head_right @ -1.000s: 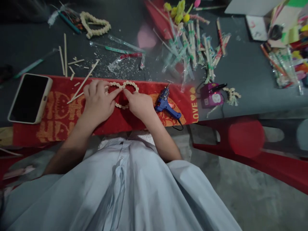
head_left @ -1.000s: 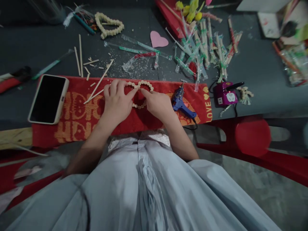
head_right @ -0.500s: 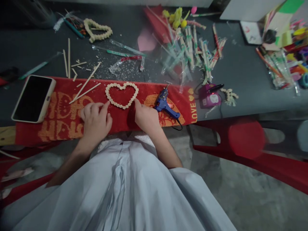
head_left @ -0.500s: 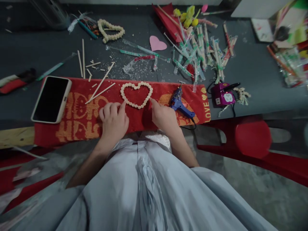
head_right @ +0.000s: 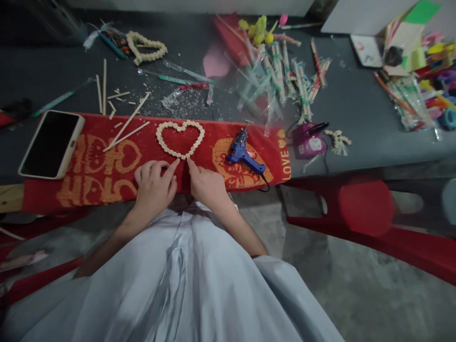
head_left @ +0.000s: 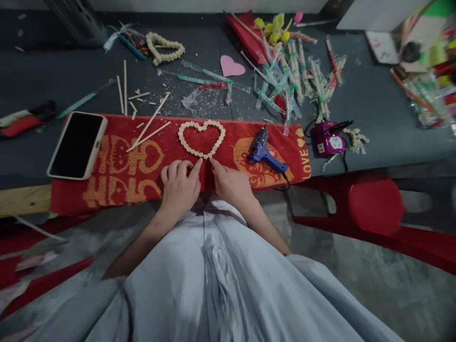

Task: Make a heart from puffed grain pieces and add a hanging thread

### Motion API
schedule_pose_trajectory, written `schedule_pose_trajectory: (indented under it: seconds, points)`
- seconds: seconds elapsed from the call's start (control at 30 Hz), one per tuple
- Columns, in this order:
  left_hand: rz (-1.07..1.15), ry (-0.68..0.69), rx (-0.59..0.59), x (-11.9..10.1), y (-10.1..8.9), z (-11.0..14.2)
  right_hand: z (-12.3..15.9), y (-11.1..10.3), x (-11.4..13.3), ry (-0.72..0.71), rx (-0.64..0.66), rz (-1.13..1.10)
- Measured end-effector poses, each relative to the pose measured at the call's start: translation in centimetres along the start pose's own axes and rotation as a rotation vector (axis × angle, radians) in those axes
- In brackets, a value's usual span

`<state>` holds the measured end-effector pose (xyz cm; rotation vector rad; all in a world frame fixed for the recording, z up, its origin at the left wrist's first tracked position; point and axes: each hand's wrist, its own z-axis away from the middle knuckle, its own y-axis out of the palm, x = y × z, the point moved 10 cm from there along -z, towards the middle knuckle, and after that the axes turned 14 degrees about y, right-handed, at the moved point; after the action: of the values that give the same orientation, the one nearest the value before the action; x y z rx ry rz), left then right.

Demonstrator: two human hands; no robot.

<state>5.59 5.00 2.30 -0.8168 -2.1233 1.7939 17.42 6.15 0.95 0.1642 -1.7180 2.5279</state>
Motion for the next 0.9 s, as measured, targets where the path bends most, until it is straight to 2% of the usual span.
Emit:
schedule_pose_trajectory:
  seconds: [0.2, 0.4, 0.67, 0.9]
  points:
    - [-0.018, 0.007, 0.033, -0.4, -0.1, -0.3, 0.0, 0.1, 0.1, 0.0, -0.008, 0.001]
    - [0.087, 0.015, -0.005, 0.0, -1.0, 0.1, 0.1, -1.3, -0.8, 0.027, -0.06, -0.026]
    - [0.195, -0.027, -0.15, 2.5, -3.3, 0.6, -0.5, -3.5, -0.4, -0.016, -0.121, -0.069]
    - [0.189, -0.082, -0.21, 4.8, -4.9, 0.2, -1.8, -4.9, 0.0, -0.037, -0.162, -0.067]
